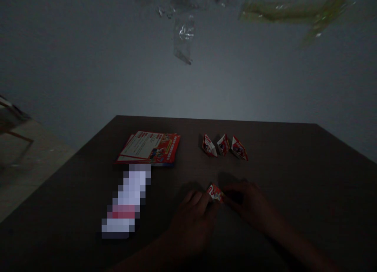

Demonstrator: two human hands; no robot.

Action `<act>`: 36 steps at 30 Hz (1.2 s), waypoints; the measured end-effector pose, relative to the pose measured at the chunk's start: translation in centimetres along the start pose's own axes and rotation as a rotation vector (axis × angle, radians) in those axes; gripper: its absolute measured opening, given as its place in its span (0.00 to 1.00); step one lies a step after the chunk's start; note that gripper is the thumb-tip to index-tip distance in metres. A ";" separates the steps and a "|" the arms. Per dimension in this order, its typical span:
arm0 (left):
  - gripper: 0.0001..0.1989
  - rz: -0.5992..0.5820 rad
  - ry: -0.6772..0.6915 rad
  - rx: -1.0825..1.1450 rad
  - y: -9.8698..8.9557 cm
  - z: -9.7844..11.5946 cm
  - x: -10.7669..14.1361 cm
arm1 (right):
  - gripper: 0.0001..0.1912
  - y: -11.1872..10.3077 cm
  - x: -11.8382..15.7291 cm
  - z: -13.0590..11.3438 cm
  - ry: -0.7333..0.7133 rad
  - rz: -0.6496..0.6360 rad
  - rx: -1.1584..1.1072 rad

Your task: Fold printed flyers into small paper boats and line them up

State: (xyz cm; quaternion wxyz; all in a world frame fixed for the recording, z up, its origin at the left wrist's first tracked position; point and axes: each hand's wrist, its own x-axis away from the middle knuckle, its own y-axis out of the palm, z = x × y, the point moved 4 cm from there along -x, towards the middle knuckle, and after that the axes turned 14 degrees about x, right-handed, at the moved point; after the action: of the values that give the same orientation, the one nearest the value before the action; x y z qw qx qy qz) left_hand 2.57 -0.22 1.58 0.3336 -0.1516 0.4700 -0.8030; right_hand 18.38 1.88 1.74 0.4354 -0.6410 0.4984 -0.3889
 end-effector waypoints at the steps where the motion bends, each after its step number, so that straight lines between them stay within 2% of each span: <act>1: 0.18 -0.001 0.002 0.002 0.0 0.0 0.0 | 0.10 0.0 0.0 0.1 0.006 0.005 0.006; 4: 0.18 0.000 -0.006 -0.005 0.0 0.0 0.0 | 0.10 0.0 0.0 0.2 0.018 0.026 0.029; 18: 0.17 -0.043 -0.057 0.035 -0.1 -0.1 0.2 | 0.12 0.3 0.1 1.6 0.093 -0.036 -0.074; 36: 0.16 -0.028 -0.056 0.091 -0.3 -0.3 0.2 | 0.10 0.2 0.0 2.3 0.098 -0.105 -0.144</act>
State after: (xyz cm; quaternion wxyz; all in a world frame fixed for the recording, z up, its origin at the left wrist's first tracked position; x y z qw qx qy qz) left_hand 2.12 -0.06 1.67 0.3419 -0.1649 0.4214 -0.8236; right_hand 20.49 2.29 0.78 0.3422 -0.6760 0.5115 -0.4055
